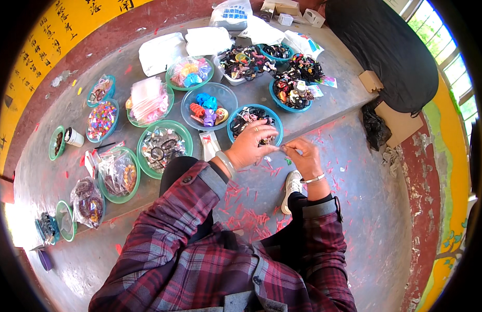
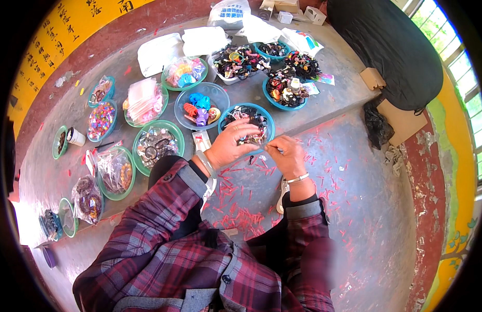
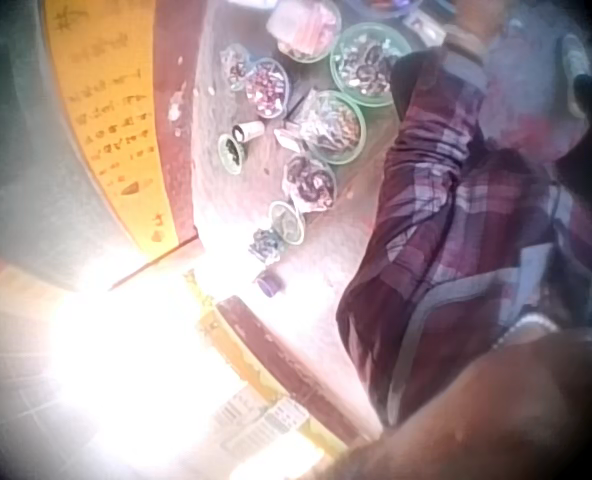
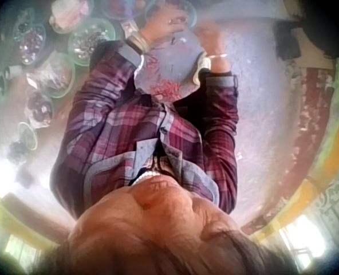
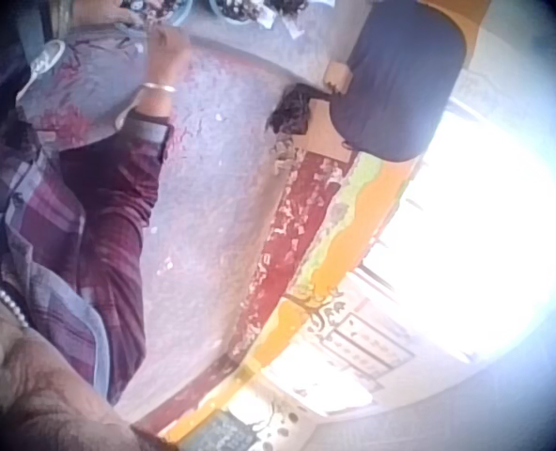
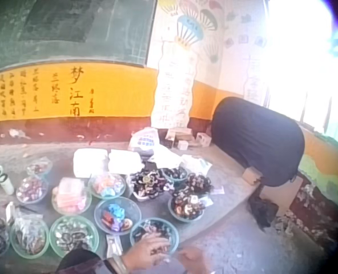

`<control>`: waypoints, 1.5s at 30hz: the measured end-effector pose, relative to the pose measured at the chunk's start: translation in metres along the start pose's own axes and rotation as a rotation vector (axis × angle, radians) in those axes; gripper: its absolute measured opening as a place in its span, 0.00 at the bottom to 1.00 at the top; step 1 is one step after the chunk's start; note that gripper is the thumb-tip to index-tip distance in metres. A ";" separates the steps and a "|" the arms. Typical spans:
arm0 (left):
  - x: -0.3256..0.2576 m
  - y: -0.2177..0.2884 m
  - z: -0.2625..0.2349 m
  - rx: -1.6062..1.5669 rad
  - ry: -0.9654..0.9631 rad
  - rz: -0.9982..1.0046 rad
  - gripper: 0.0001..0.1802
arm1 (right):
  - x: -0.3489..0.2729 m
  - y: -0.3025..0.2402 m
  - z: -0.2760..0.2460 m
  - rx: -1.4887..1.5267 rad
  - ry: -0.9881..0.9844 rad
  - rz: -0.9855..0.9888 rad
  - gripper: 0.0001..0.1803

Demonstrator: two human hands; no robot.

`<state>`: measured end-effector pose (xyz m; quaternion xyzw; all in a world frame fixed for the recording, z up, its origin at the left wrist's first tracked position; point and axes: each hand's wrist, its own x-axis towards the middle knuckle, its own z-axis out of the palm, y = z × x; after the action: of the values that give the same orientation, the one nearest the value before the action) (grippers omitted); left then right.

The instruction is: The person sits on the floor and assembles hair accessories by hand. They pick up small plastic clips and rubber bands from bowls, attach the bands to the clips, and place the finished items into a small plastic bag.

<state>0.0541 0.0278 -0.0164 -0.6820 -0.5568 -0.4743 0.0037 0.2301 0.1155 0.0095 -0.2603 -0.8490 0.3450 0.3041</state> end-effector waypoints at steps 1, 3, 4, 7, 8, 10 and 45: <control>0.000 0.001 0.001 -0.053 -0.057 -0.009 0.16 | -0.001 -0.002 0.001 -0.038 -0.011 -0.048 0.03; -0.002 0.003 0.002 -0.154 -0.170 -0.030 0.12 | -0.001 -0.007 0.003 -0.110 -0.036 -0.148 0.03; -0.004 0.001 0.006 -0.207 -0.160 -0.040 0.08 | 0.000 -0.008 0.004 -0.085 -0.039 -0.151 0.03; -0.005 0.002 0.002 -0.303 -0.253 -0.178 0.08 | -0.001 -0.009 0.004 -0.006 -0.047 -0.120 0.04; -0.004 0.005 0.001 -0.444 -0.288 -0.345 0.08 | -0.001 -0.010 0.002 0.025 -0.050 -0.085 0.04; -0.004 0.014 -0.004 -0.720 -0.353 -0.683 0.08 | -0.001 -0.013 0.000 0.067 -0.061 -0.037 0.04; -0.104 -0.018 -0.179 -0.645 0.668 -0.878 0.14 | -0.005 0.022 -0.005 0.204 -0.071 0.366 0.09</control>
<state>-0.0678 -0.1397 0.0050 -0.1725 -0.5826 -0.7624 -0.2229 0.2420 0.1279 -0.0057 -0.3658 -0.7584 0.4876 0.2308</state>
